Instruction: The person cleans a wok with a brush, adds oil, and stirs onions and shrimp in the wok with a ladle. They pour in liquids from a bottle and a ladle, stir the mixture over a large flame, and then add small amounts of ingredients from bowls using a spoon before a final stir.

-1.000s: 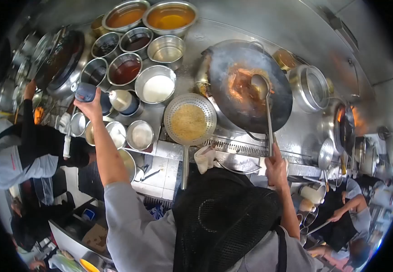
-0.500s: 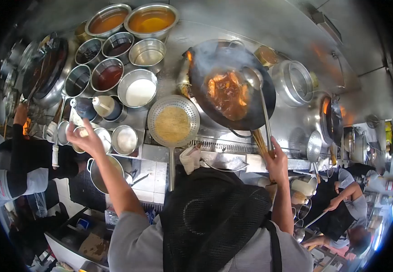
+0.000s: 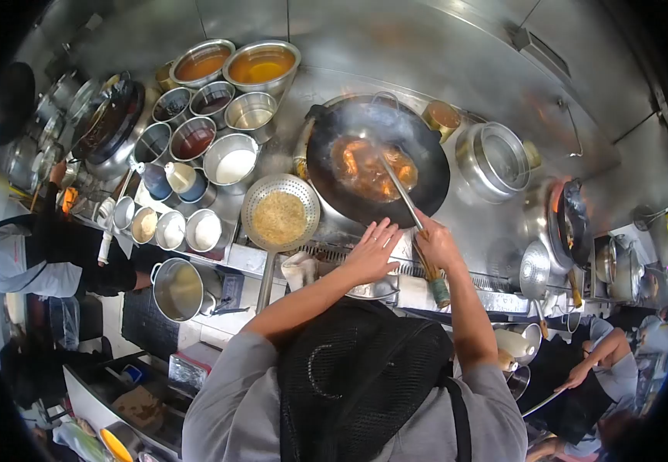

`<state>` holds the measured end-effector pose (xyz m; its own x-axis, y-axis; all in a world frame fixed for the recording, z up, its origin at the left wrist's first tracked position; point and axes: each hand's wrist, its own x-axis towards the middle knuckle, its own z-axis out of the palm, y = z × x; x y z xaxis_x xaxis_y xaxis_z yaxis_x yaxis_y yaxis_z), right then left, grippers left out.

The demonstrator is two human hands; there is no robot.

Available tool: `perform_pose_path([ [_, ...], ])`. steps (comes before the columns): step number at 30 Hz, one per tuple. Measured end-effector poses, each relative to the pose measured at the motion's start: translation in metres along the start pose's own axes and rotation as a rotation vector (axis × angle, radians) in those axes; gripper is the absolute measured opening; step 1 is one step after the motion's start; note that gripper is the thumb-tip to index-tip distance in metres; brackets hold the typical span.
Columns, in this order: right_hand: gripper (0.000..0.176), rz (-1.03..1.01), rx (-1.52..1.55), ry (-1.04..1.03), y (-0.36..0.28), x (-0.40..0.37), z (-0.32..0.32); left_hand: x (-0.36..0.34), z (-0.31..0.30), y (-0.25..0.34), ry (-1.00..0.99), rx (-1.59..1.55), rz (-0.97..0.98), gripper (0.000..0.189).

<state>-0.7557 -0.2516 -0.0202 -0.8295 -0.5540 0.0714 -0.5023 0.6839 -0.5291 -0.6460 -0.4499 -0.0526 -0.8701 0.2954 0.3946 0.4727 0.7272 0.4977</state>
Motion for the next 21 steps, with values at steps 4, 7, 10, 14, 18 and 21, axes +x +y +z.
perform_pose_path([
  [4, 0.058, -0.103, -0.186, -0.054, 0.027, -0.024, -0.025, 0.004, 0.024, 0.001, 0.007, 0.192, -0.113, 0.069],
  [7, 0.060, -0.066, -0.235, -0.044, 0.036, -0.051, -0.045, 0.002, 0.021, 0.003, 0.001, 0.241, -0.162, 0.067],
  [10, 0.063, -0.022, -0.193, -0.018, 0.074, -0.081, -0.052, -0.004, 0.027, -0.005, -0.022, 0.265, -0.229, 0.062],
  [14, 0.062, 0.093, -0.079, 0.095, 0.103, -0.102, -0.057, -0.003, 0.029, -0.003, -0.038, 0.275, -0.254, 0.062],
  [18, 0.046, 0.113, 0.120, 0.075, 0.067, -0.105, -0.074, 0.001, 0.031, 0.004, -0.030, 0.255, -0.313, 0.067],
  [21, 0.026, 0.337, 0.790, -0.092, 0.017, -0.093, -0.103, 0.034, 0.004, 0.035, 0.139, 0.085, -0.249, 0.083],
])
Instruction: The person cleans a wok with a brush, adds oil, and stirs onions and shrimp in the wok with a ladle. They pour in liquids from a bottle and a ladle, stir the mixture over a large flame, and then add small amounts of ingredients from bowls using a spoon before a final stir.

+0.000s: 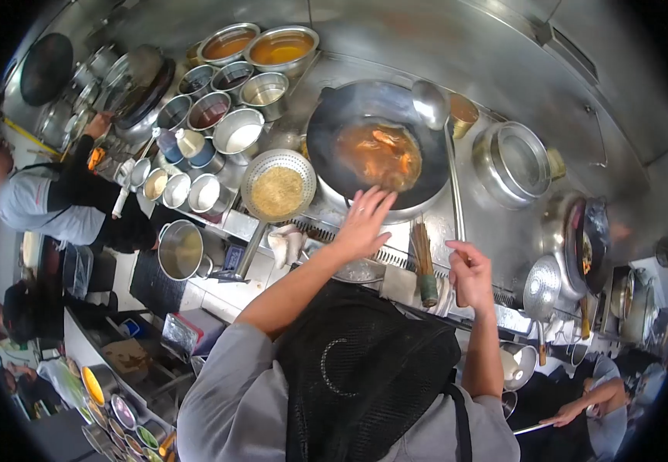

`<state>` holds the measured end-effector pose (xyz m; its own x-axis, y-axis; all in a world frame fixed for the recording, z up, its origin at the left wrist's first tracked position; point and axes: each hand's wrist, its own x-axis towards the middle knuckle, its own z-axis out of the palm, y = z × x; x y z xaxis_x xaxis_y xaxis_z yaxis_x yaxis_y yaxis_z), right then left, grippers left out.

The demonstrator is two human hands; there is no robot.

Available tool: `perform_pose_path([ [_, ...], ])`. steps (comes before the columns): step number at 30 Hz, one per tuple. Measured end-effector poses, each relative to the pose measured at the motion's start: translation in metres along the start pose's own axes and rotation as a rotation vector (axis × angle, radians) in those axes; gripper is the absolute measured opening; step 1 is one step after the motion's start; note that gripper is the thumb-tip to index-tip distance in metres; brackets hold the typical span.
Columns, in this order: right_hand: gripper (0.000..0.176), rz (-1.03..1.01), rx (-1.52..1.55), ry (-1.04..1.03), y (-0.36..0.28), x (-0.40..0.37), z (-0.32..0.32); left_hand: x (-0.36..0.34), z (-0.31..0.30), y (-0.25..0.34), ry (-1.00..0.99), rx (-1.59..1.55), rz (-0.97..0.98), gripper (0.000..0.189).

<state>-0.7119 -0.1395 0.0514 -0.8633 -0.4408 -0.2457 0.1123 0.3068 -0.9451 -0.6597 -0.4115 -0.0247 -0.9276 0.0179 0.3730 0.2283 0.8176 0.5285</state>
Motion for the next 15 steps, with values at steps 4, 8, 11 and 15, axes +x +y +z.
perform_pose_path([
  [4, 0.012, -0.142, 0.282, -0.203, -0.106, -0.001, 0.025, 0.080, -0.041, 0.053, 0.362, -0.170, 0.171, 0.102],
  [8, 0.031, -0.334, 0.528, -0.502, -0.184, 0.011, 0.076, 0.128, -0.097, 0.050, 0.843, -0.461, 0.204, 0.030],
  [11, 0.041, -0.592, 0.345, -0.664, -0.200, 0.031, 0.113, 0.107, -0.156, 0.027, 1.112, -0.543, -0.241, 0.024],
  [15, 0.037, -0.461, 0.196, -0.858, -0.181, 0.048, 0.160, -0.003, -0.243, -0.021, 1.608, -0.973, -0.323, 0.023],
])
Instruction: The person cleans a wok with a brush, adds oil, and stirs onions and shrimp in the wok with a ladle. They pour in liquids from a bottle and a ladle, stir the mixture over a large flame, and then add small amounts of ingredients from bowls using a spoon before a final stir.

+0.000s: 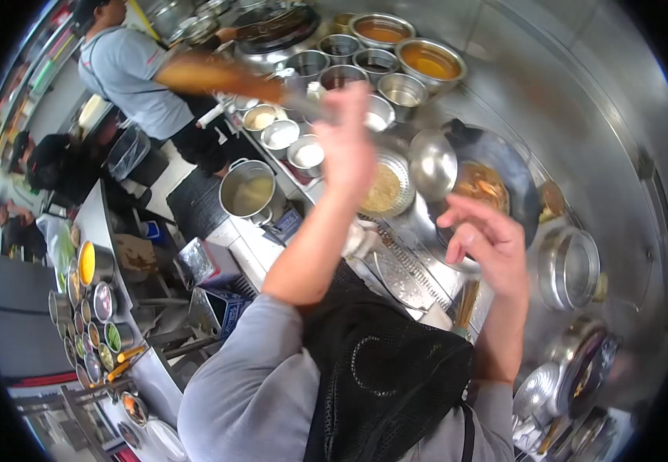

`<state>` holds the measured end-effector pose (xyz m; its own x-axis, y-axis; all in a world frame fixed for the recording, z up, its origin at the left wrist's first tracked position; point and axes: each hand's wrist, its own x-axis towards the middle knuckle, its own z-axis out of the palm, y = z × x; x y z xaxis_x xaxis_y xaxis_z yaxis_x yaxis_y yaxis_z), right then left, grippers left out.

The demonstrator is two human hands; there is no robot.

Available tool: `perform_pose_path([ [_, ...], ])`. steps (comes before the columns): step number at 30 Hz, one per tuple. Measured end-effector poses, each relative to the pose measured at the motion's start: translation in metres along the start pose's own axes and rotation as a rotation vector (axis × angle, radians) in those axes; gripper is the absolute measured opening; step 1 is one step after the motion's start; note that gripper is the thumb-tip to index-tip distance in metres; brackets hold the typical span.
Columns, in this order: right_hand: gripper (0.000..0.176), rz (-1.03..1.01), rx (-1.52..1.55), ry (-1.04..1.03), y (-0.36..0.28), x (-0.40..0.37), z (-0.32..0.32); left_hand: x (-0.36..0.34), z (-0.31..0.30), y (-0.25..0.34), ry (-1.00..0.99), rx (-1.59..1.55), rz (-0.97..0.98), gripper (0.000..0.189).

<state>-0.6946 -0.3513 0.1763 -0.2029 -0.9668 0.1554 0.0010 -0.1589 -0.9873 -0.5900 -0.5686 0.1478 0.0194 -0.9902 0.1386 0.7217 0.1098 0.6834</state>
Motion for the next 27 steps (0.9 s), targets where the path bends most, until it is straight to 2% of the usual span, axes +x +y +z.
perform_pose_path([
  [1, 0.035, 0.064, -0.028, 0.000, 0.020, 0.009, 0.002, 0.009, -0.033, 0.039, -0.087, -0.046, -0.018, 0.020],
  [3, 0.034, 0.092, -0.043, -0.002, 0.063, 0.035, 0.006, 0.034, -0.094, 0.087, 0.095, -0.073, -0.042, 0.021],
  [5, 0.035, 0.297, -0.057, 0.083, 0.103, 0.066, 0.015, 0.051, -0.171, 0.121, -0.065, -0.196, 0.020, 0.032],
  [6, 0.035, 0.306, -0.061, 0.076, 0.126, 0.083, 0.024, 0.053, -0.191, 0.140, 0.060, -0.199, 0.039, 0.035],
  [7, 0.037, 0.353, -0.075, 0.083, 0.148, 0.102, 0.035, 0.055, -0.210, 0.157, 0.185, -0.203, 0.056, 0.038],
  [12, 0.060, 0.592, 0.031, 0.027, 0.239, 0.208, 0.124, 0.084, -0.322, 0.193, 0.198, -0.102, 0.042, 0.047],
  [16, 0.057, 0.657, 0.165, 0.076, 0.302, 0.280, 0.186, 0.119, -0.370, 0.183, 0.323, -0.001, 0.089, 0.048],
  [17, 0.053, 0.592, 0.176, 0.162, 0.317, 0.296, 0.195, 0.129, -0.368, 0.181, 0.451, 0.018, 0.092, 0.047],
  [18, 0.049, 0.524, 0.187, 0.248, 0.327, 0.312, 0.203, 0.136, -0.377, 0.178, 0.427, 0.004, 0.075, 0.046],
  [19, 0.049, 0.528, 0.187, 0.242, 0.336, 0.327, 0.207, 0.143, -0.385, 0.175, 0.401, -0.009, 0.058, 0.044],
  [21, 0.040, 0.403, 0.235, 0.435, 0.343, 0.350, 0.212, 0.159, -0.391, 0.169, 0.345, 0.010, 0.074, 0.039],
  [23, 0.034, 0.364, 0.176, 0.467, 0.347, 0.364, 0.213, 0.180, -0.396, 0.164, 0.425, -0.007, 0.048, 0.038],
  [27, 0.034, 0.322, -0.053, 0.434, 0.351, 0.373, 0.216, 0.235, -0.389, 0.144, 0.535, -0.042, 0.065, 0.033],
])
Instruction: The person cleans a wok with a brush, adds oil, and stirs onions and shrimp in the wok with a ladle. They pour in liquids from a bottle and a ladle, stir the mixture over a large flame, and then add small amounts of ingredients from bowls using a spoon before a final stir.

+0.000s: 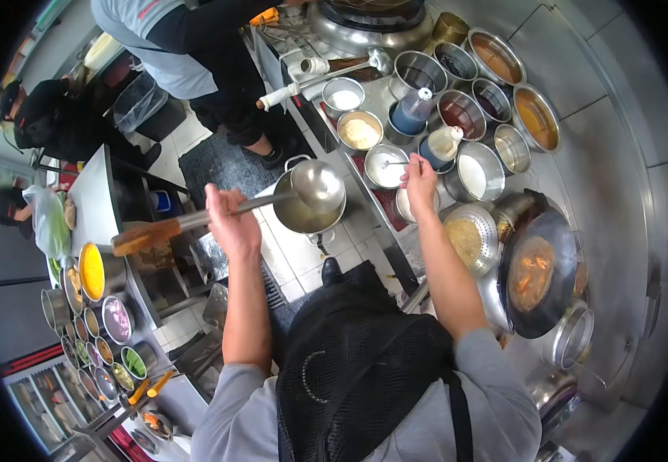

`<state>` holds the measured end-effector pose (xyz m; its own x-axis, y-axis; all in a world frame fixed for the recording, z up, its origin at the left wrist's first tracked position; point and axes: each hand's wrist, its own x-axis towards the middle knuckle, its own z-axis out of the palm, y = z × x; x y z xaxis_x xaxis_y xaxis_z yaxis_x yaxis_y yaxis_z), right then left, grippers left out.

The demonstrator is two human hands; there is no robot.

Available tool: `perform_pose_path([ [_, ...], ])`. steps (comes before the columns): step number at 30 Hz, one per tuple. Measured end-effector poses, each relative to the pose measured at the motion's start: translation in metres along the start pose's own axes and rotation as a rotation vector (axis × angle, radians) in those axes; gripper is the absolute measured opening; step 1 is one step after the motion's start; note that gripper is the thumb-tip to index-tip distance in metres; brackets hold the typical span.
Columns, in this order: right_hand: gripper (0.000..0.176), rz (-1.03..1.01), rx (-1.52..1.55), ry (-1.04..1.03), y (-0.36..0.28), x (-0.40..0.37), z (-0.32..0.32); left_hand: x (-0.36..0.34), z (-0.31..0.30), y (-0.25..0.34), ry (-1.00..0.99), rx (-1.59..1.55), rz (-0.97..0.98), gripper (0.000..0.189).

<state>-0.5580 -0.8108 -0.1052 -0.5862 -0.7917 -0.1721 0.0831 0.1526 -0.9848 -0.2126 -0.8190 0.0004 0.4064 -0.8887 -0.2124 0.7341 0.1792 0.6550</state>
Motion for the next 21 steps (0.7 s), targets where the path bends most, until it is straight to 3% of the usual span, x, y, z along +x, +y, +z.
perform_pose_path([
  [6, 0.035, -0.093, -0.211, -0.010, -0.001, -0.007, 0.002, 0.039, 0.048, -0.057, -0.203, 0.023, 0.075, 0.031],
  [9, 0.033, -0.246, -0.321, 0.002, -0.009, -0.006, -0.007, 0.028, 0.041, -0.052, -0.182, -0.031, 0.006, 0.032],
  [10, 0.033, -0.348, -0.390, 0.007, -0.012, -0.009, -0.012, 0.024, 0.029, -0.046, -0.227, -0.029, -0.054, 0.033],
  [12, 0.032, -0.364, -0.424, 0.011, -0.011, -0.012, -0.021, 0.014, 0.016, -0.039, -0.364, -0.022, -0.059, 0.033],
  [15, 0.031, -0.477, -0.474, -0.021, -0.003, -0.012, -0.028, 0.001, 0.022, -0.049, -0.198, 0.034, -0.094, 0.033],
  [17, 0.030, -0.467, -0.592, -0.045, 0.012, -0.016, -0.032, 0.002, 0.022, -0.054, -0.196, 0.026, -0.092, 0.033],
  [21, 0.027, -0.486, -0.504, -0.017, 0.038, -0.026, -0.026, -0.005, 0.024, -0.049, -0.193, 0.039, -0.048, 0.033],
])
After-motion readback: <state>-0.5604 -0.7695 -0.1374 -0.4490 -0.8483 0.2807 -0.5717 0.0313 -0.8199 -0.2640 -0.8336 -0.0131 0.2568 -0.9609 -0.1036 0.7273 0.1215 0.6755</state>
